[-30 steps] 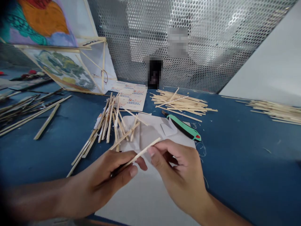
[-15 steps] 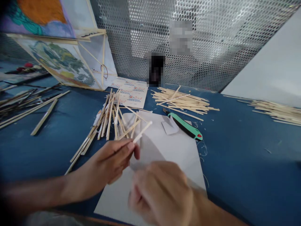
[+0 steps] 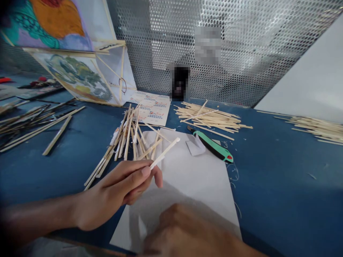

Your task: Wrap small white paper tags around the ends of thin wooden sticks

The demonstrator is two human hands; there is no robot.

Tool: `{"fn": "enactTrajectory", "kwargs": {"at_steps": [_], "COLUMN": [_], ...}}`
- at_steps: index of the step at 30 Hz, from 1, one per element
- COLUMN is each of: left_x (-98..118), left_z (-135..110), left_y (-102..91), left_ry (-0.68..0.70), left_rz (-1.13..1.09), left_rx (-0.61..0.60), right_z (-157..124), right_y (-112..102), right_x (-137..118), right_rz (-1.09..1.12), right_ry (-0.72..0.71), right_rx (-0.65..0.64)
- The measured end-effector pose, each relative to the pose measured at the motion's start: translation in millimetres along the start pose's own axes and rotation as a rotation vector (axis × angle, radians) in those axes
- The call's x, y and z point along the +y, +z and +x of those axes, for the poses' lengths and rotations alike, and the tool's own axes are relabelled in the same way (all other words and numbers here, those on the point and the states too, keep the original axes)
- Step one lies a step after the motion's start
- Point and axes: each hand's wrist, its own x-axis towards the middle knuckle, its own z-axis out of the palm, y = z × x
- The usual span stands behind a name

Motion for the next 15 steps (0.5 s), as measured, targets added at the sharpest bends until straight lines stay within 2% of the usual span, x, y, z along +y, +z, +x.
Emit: {"fn": "enactTrajectory", "kwargs": {"at_steps": [2, 4, 6, 8, 10, 15], "left_x": [0.8, 0.1, -1.3, -2.5, -3.0, -2.4], "left_z": [-3.2, -4.9, -4.9, -3.7, -2.2, -0.3], "left_y": [2.1, 4.8, 6.7, 7.5, 7.4, 8.1], "left_ry": [0.058, 0.092, 0.084, 0.038, 0.008, 0.049], "left_rz": [0.080, 0.131, 0.182, 0.221, 0.246, 0.337], "left_rx": [0.022, 0.060, 0.047, -0.013, -0.055, -0.085], "right_z": [1.5, 2.5, 3.3, 4.3, 5.5, 7.6], "right_y": [-10.9, -22.6, -31.3, -34.9, -34.5, -31.2], "right_x": [4.2, 9.5, 13.7, 15.0, 13.8, 10.8], "right_rz": [0.048, 0.115, 0.159, 0.165, 0.155, 0.204], "right_ry": [0.145, 0.372, 0.509, 0.525, 0.524, 0.552], "right_rx": [0.293, 0.564, 0.704, 0.751, 0.744, 0.746]}}
